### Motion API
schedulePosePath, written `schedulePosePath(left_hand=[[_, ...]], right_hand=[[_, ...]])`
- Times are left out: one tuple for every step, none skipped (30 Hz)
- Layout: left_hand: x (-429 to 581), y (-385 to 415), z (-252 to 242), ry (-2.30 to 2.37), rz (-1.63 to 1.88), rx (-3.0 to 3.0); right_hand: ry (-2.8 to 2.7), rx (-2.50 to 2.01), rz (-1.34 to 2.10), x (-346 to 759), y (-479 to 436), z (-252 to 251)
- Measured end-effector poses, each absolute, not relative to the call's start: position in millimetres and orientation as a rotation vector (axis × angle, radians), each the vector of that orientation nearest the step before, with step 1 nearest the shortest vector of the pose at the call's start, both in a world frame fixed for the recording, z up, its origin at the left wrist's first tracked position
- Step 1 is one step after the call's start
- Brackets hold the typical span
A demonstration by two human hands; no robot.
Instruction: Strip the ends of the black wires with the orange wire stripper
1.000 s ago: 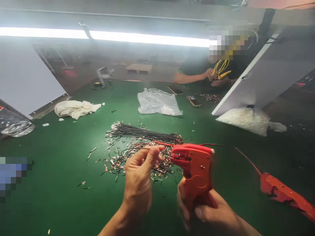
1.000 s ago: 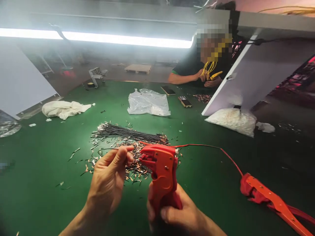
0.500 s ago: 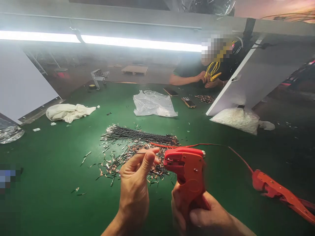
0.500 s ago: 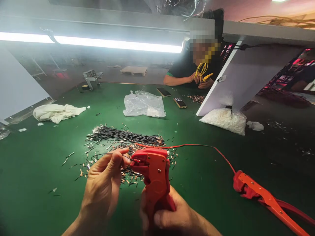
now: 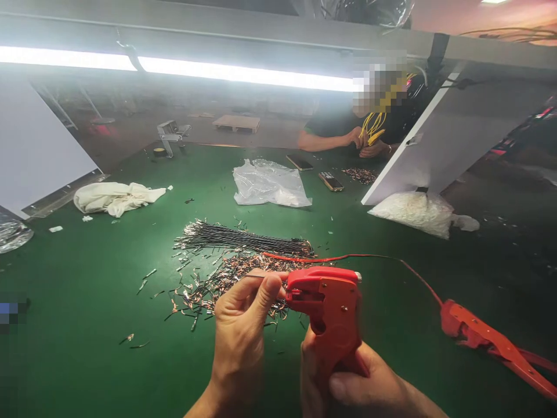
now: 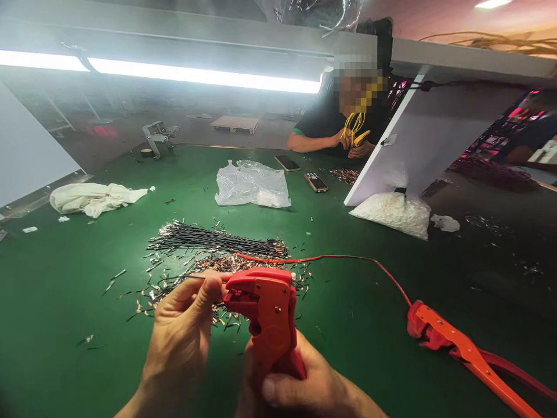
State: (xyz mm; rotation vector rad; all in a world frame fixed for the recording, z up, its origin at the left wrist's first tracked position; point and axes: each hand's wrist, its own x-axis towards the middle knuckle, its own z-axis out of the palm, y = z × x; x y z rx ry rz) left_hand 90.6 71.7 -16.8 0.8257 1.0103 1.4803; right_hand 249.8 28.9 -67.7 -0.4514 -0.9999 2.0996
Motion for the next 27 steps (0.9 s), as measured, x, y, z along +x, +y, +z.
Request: schedulePosePath(left_hand=[[91,72,-16,1.017,1.491,0.849],[90,72,-15,1.021,1.5,0.878],[90,72,-15,1.028,1.504,0.905],[90,72,-14,1.033,1.508,0.931],[91,72,-14,1.036,1.514,0.953],[91,72,-14,1.04,1.522,0.967],[91,72,-15,1.043,1.534,0.975],[91,72,-16,1.045,1.549,0.979],[91,72,-16,1.045,1.563,0.983],[91,72,-17,1.042,1.574,0.987],[91,72,-18,1.041,1.576,0.993],[91,72,-18,1.042,1.576,1.002],[91,72,-18,1.047,1.573,1.012],[91,72,-18,1.06,1.571,1.019],[92,72,-18,1.077,1.57,1.023],[92,72,-18,1.093,1.566,1.025],[92,72,-18,1.107,1.562,1.024],[92,72,-18,1.117,1.556,1.024],[92,72,-18,1.125,1.549,1.026],[92,72,-19,1.135,1.542,1.029],[92,72,-19,1.147,1.528,1.036],[91,72,-19,1.165,1.512,1.042],[91,72,-19,1.185,1.496,1.048],[90,71,-20,1.202,1.477,1.052],[90,71,-20,1.217,1.462,1.047],[90,71,-20,1.224,1.452,1.036],[90,71,-20,1.229,1.446,1.019]], right_hand=[[-1.006,-0.46,2.104,250,29,-68],[-1.019,-0.471,2.117,251,30,-68],[-1.031,-0.49,2.121,252,30,-68],[-1.041,-0.509,2.108,253,31,-68],[-1.06,-0.517,2.09,254,31,-68],[-1.078,-0.516,2.061,255,31,-67],[-1.096,-0.514,2.036,255,32,-66],[-1.12,-0.512,2.024,256,32,-65],[-1.134,-0.52,2.02,256,32,-64],[-1.147,-0.528,2.023,256,32,-63],[-1.143,-0.546,2.017,255,32,-62],[-1.133,-0.57,2.007,255,32,-61],[-1.129,-0.584,2.001,255,32,-61],[-1.128,-0.591,1.997,255,32,-61],[-1.125,-0.596,1.993,255,31,-61],[-1.122,-0.606,1.99,255,31,-62],[-1.121,-0.618,1.992,256,30,-62],[-1.113,-0.638,1.992,256,29,-63],[-1.091,-0.674,1.993,256,28,-63],[-1.058,-0.719,1.997,256,26,-62],[-1.021,-0.761,2.004,256,25,-61],[-0.986,-0.793,2.011,256,24,-60],[-0.953,-0.812,2.013,256,22,-59],[-0.928,-0.823,2.008,255,22,-57],[-0.915,-0.824,2.0,254,21,-56],[-0.903,-0.821,1.993,253,20,-55],[-0.888,-0.817,1.99,253,20,-55]])
